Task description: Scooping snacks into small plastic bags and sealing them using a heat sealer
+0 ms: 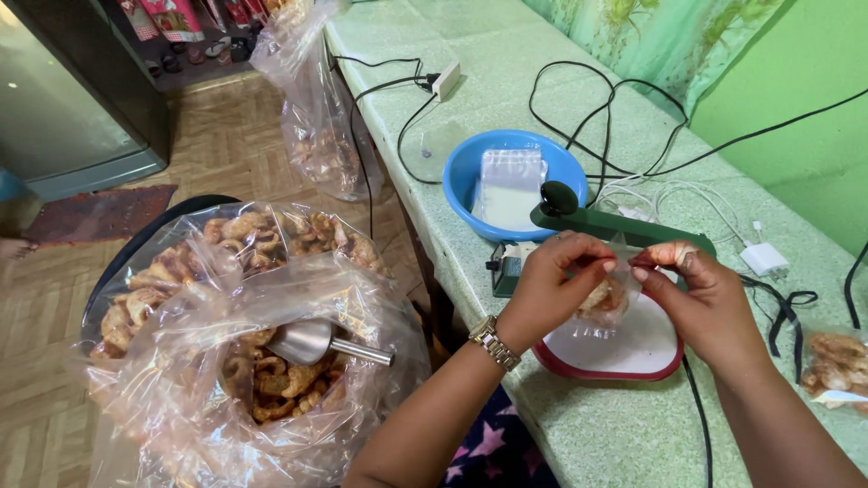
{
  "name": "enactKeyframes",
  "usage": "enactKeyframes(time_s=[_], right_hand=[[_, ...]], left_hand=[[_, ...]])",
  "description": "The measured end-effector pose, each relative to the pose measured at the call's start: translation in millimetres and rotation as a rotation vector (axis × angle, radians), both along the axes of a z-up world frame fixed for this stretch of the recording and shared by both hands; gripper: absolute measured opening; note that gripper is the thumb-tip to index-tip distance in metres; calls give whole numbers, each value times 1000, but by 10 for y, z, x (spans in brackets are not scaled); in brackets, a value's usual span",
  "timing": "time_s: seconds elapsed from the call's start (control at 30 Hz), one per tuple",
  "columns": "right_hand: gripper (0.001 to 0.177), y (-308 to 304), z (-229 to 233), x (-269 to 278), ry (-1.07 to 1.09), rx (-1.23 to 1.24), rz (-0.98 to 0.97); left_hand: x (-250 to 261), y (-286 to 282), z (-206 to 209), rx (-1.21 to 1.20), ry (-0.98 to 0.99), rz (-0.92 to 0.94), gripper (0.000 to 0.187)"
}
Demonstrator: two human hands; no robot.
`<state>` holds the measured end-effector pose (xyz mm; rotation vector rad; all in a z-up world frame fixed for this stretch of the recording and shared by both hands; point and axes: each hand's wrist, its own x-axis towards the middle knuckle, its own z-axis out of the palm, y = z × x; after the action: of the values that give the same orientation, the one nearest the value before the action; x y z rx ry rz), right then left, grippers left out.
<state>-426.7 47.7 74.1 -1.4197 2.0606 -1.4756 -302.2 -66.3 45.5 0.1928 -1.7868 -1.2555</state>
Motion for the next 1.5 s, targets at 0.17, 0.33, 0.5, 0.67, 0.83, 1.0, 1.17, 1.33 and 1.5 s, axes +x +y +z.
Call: enactKeyframes(time_s=[0.17,0.33,0.5,0.67,0.83,1.0,1.17,1.33,1.5], right_hand=[[14,1,-11,-122,169,-94,7],[11,-369,113,-181,450,-133,89],[7,-1129,379,75,963,23,430],[9,-2284,251,-61,789,728,653],[21,-2544,-5,-458,278,1008,680],[20,-2105,-508,-1320,-84,827,503],[17,-1481,-459,-1534,-115,628,397],[12,-1531,-951,-1781,-68,598,371],[16,-1713,-1338,-1851,233,637,384]], left_hand=[[19,-66,-87,67,64,66,2],[201,-242,-336,278,169,203,3],[377,-456,-712,742,252,333,1],[572,-628,-840,807,159,374,7],[557,-913,-773,632,-129,378,10],[23,-1207,-746,101,-564,191,11],[-479,-1488,-447,75,-668,-155,16],[-753,-1956,-600,-529,-1072,-368,26],[-834,-1855,-400,199,-1007,-613,23]])
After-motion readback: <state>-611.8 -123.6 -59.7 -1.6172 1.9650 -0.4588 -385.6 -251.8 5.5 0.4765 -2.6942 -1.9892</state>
